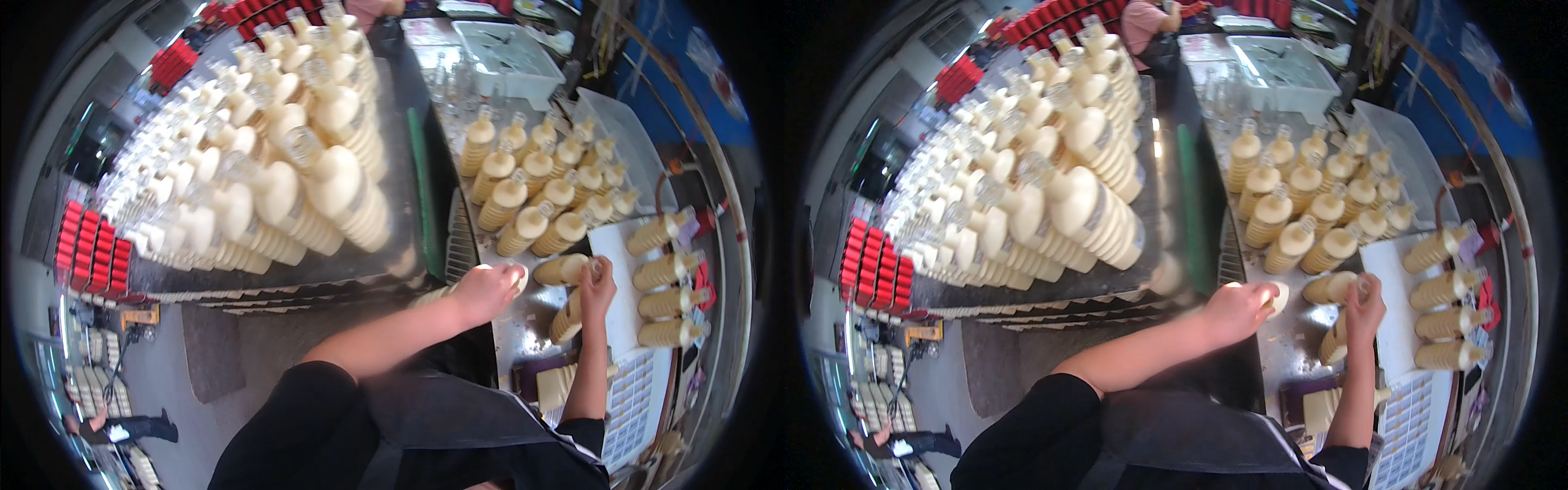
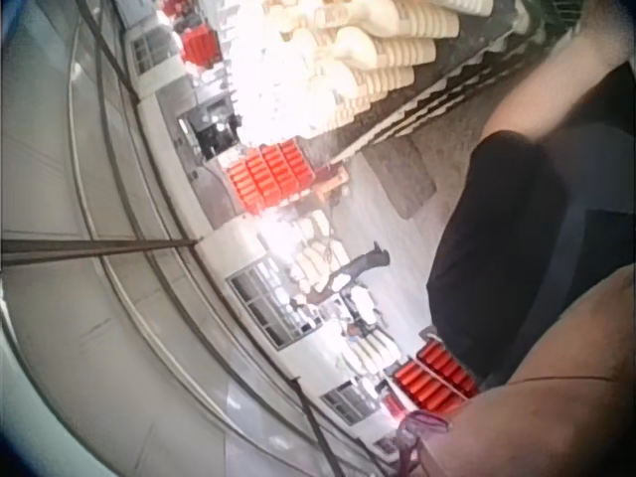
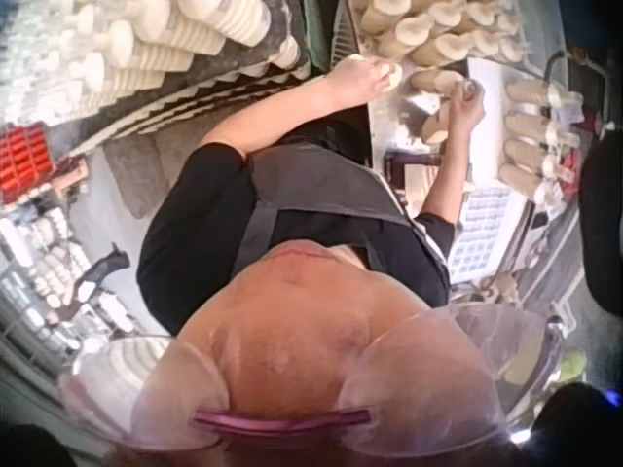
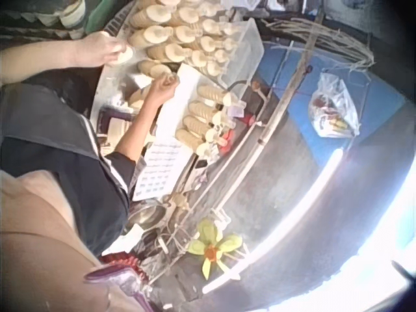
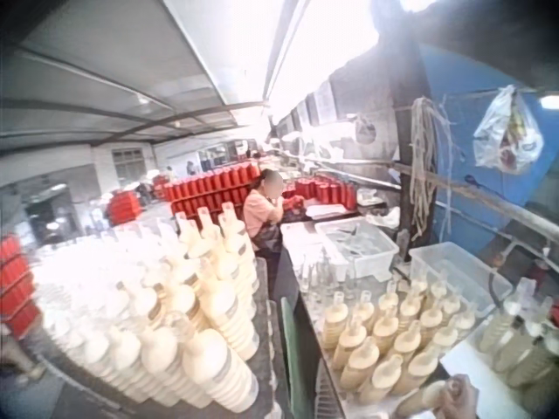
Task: The person applies labels to cream-colored plastic bottles, peels backing from a label sheet, and places labeled bottles onto a rotating rack. The person handles bottles one at a time, aligns labels, and stacks them in rows on the rack.
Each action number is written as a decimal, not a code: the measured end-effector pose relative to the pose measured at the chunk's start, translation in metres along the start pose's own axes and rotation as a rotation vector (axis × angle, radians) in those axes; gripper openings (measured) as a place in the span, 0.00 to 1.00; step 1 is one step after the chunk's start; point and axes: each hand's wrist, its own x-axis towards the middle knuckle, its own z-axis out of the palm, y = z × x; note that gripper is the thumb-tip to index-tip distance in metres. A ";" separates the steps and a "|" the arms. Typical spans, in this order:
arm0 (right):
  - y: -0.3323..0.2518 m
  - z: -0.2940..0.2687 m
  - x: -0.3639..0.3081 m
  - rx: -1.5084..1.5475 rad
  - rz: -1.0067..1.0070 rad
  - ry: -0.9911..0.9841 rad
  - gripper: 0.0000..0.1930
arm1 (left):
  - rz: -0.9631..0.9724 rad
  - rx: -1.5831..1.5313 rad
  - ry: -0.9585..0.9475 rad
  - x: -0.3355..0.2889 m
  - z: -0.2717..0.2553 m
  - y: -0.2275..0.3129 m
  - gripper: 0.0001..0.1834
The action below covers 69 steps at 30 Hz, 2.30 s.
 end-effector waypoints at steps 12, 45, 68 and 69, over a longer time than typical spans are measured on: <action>-0.132 -0.047 -0.041 0.231 -0.073 -0.540 0.16 | -0.356 -0.037 0.082 -0.186 -0.158 -0.009 0.17; -0.327 0.358 -0.197 0.220 -0.849 -1.043 0.17 | -1.464 0.169 1.246 -0.532 -0.390 -0.131 0.15; -0.821 0.644 -0.368 0.718 -0.935 -1.530 0.16 | -1.638 0.437 1.155 -0.720 -0.641 -0.188 0.12; -0.851 0.651 -0.375 0.838 -0.927 -1.493 0.16 | -1.629 0.360 1.213 -0.723 -0.668 -0.194 0.11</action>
